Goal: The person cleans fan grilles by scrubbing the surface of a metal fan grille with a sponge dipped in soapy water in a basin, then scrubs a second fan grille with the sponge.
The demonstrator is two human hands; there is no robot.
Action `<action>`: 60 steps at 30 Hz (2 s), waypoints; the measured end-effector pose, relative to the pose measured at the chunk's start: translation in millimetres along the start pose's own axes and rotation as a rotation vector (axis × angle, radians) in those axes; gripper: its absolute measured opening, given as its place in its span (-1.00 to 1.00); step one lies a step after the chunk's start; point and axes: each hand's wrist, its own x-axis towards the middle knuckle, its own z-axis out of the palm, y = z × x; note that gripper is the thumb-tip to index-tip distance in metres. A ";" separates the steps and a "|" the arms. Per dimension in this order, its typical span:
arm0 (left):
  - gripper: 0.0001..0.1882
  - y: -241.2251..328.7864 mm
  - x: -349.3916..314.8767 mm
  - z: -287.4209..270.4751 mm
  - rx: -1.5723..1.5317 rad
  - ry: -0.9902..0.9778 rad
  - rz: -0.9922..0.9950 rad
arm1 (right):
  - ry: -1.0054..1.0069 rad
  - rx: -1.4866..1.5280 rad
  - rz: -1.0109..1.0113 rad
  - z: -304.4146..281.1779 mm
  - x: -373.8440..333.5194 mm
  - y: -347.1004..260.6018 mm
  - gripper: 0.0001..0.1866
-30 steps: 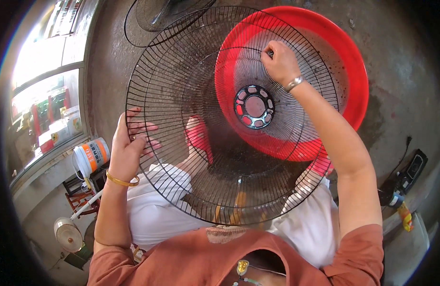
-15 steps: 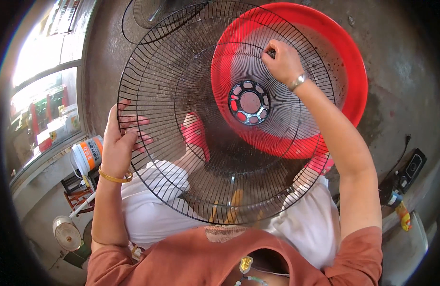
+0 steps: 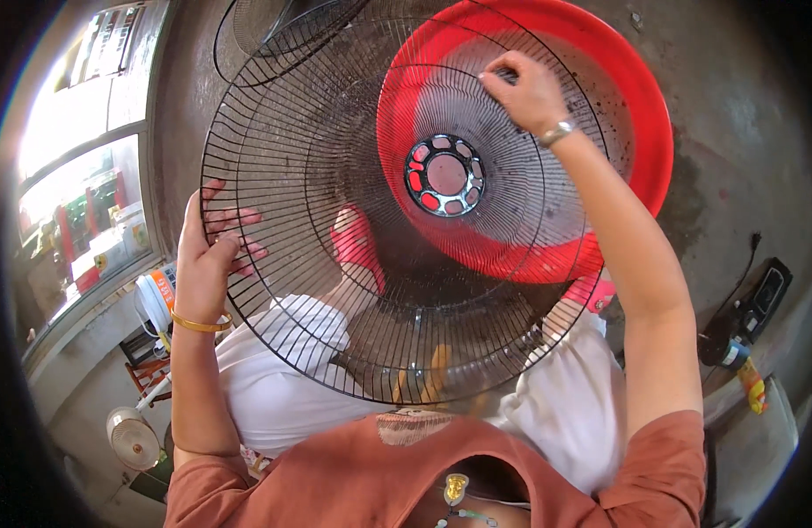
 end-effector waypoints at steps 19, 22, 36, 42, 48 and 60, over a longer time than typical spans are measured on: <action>-0.36 -1.1 -10.2 -11.3 0.011 0.036 0.006 | -0.120 -0.067 -0.059 -86.3 -49.9 11.4 -0.67; -0.38 0.8 -9.4 -9.3 -0.008 0.032 0.017 | -0.137 0.075 -0.260 -44.1 -61.0 -45.2 -0.74; -0.38 1.0 -10.6 -17.1 -0.004 0.028 0.013 | -0.101 0.128 -0.257 1.9 -51.3 -57.2 -0.82; -0.36 6.2 -6.5 -9.0 -0.014 -0.014 0.032 | 0.016 -0.101 -0.106 -1.9 -16.2 28.6 -0.80; -0.40 3.1 -7.8 -7.5 0.017 0.035 0.016 | -0.012 0.161 -0.150 -15.8 -57.4 -32.8 -0.79; -0.41 -0.4 -8.6 -3.2 0.053 0.039 0.049 | -0.024 0.052 -0.097 -32.3 -94.9 3.2 -0.83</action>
